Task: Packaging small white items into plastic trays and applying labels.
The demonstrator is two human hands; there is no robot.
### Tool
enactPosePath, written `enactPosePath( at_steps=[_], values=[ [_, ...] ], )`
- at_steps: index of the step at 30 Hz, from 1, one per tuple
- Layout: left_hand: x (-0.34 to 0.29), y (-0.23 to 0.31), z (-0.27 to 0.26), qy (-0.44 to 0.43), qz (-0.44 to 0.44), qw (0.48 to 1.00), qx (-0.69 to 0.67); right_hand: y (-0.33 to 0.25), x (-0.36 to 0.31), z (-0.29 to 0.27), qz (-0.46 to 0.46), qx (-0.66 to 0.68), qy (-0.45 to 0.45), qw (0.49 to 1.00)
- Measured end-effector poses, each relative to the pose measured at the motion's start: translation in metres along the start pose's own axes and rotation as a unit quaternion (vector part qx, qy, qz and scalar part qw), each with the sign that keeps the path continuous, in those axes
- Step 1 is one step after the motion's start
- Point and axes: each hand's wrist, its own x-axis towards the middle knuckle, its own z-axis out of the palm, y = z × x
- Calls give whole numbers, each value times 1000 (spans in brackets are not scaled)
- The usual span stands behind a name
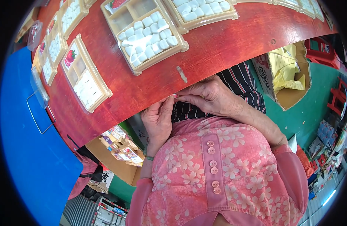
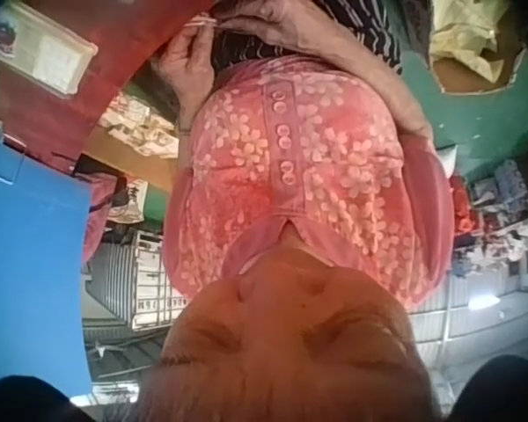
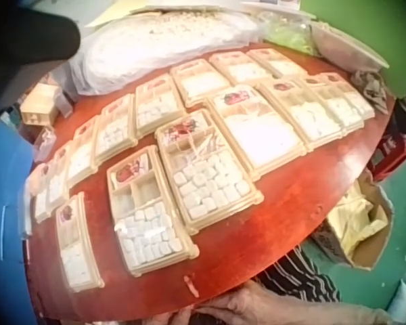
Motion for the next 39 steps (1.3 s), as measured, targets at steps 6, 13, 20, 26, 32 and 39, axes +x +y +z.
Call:
enactPosePath(
  at_steps=[6, 13, 20, 26, 32, 39],
  values=[
    [-2, -1, 5, -8, -107, 978, -181, 3, -1, 4, 11, 42, 3, 999],
    [-3, -4, 8, -10, -113, 965, -238, 6, -2, 1, 11, 40, -5, 999],
    [-1, -2, 7, -7, -27, 997, -67, 7, 0, 1, 8, 11, -8, 1000],
    [-1, -5, 6, -12, -6, 999, -29, 6, 1, -2, 31, 31, -24, 999],
    [0, -6, 1, -17, 45, 993, 111, 1, 4, -8, 18, -6, -51, 999],
    [5, 11, 2, -45, 116, 963, 237, 0, 0, -6, -7, -84, -49, 995]
  ],
)
